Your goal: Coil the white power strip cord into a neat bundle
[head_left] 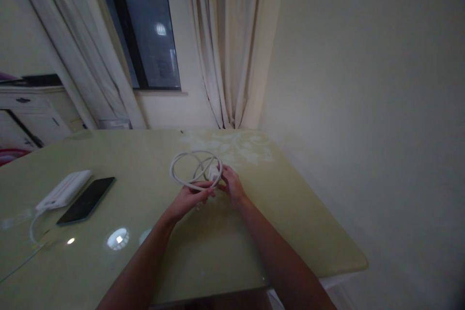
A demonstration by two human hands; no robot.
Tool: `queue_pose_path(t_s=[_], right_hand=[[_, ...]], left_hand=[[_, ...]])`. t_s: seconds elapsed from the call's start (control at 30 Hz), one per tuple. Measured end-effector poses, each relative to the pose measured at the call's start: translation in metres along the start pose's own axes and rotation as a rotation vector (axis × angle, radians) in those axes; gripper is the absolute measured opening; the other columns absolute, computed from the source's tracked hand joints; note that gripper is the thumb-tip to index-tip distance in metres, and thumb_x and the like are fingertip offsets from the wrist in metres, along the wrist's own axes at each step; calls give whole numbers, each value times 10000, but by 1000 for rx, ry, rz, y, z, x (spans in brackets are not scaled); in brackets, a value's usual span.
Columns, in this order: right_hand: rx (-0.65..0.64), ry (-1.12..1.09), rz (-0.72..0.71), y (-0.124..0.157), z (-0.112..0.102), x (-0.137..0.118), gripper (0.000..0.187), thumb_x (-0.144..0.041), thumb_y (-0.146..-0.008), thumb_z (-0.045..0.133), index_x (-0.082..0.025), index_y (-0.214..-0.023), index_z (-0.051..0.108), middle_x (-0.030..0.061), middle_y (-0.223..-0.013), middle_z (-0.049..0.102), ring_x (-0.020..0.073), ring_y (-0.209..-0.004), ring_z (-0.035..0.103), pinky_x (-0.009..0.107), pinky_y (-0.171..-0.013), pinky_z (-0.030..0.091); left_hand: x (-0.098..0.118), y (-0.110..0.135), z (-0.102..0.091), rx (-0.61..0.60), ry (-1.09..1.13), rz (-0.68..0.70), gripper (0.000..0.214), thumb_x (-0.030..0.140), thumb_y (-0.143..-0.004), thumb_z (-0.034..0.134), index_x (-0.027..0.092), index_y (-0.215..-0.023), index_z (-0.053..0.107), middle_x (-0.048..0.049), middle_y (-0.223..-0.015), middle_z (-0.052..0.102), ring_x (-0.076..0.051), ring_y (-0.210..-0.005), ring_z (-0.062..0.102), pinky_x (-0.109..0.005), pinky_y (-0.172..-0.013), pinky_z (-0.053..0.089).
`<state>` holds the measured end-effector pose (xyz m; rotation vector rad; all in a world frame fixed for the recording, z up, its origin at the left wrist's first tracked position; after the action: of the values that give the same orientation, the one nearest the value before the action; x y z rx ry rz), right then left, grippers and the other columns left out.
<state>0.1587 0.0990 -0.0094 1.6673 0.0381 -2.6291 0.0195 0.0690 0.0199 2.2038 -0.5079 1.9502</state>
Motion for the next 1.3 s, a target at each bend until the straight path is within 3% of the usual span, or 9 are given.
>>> queue_pose_path(t_s=[0.23,0.33,0.43,0.53,0.7,0.9,1.03,1.17,1.3], right_hand=[[49,-22,9,-6,-7,3,410,-395,-672,793,-198,-1027,735,50,-1015,725,194,-841,681,289,-644,579],[86,-116,-31,-7,-10,-1,429,-359,-662,829,-218,-1045,697,46,-1087,716,189,-913,686,281,-685,587],[182,-202,-47,-7,-21,-2,541,-292,-633,854,-264,-1111,602,31,-1157,692,183,-970,683,261,-670,583],[247,-210,-13,-6,-30,1,631,-265,-624,851,-279,-1172,537,29,-1159,679,191,-981,681,259,-637,584],[318,-153,24,-7,-36,8,670,-260,-620,846,-271,-1198,508,48,-1189,678,221,-1048,675,262,-611,587],[361,-168,-40,-10,-44,10,655,-207,-599,819,-276,-1172,509,47,-1163,678,212,-1045,682,315,-739,623],[268,-146,0,-17,-40,16,593,-164,-580,809,-250,-1114,565,47,-1083,681,188,-967,687,336,-808,619],[149,-30,71,-20,-25,28,440,-252,-608,823,-212,-1008,643,51,-1043,675,197,-941,682,357,-803,607],[204,331,-103,-14,-28,13,397,-373,-680,814,-201,-1016,691,77,-1082,675,237,-1049,641,405,-926,557]], left_hand=[[9,5,17,-136,-133,12,393,457,-788,773,185,-1071,788,-70,-809,752,-147,-603,584,-244,-546,450],[5,5,15,-108,-77,-49,466,491,-776,777,186,-1121,708,-88,-867,769,-159,-626,623,-241,-542,457],[3,3,14,-36,-33,-45,460,552,-763,776,199,-1021,632,-75,-844,766,-146,-587,617,-237,-530,463],[7,2,11,77,-41,-20,474,627,-764,743,207,-918,586,-38,-746,738,-139,-537,607,-238,-519,476],[10,10,-10,417,-71,-42,527,717,-820,616,196,-760,573,5,-563,616,-158,-482,625,-223,-439,431],[-10,27,-33,778,216,-37,476,605,-807,698,259,-899,384,99,-576,532,-149,-430,605,-193,-369,349],[-32,30,-49,896,398,-145,417,467,-781,714,266,-963,397,98,-623,562,-154,-447,607,-221,-394,379],[-47,24,-58,830,456,-282,325,414,-731,708,223,-902,507,64,-598,583,-127,-422,562,-224,-407,399],[-66,17,-54,645,502,-479,310,473,-722,675,198,-725,531,35,-498,548,-114,-359,486,-218,-366,358]])
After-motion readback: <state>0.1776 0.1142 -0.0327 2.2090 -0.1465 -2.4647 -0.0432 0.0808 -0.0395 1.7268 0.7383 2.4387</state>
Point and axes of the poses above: each hand's wrist, its own y-axis away from the middle knuckle, its own z-axis out of the palm, x = y × z, the point moved 10 cm from there along -y, towards the middle knuckle
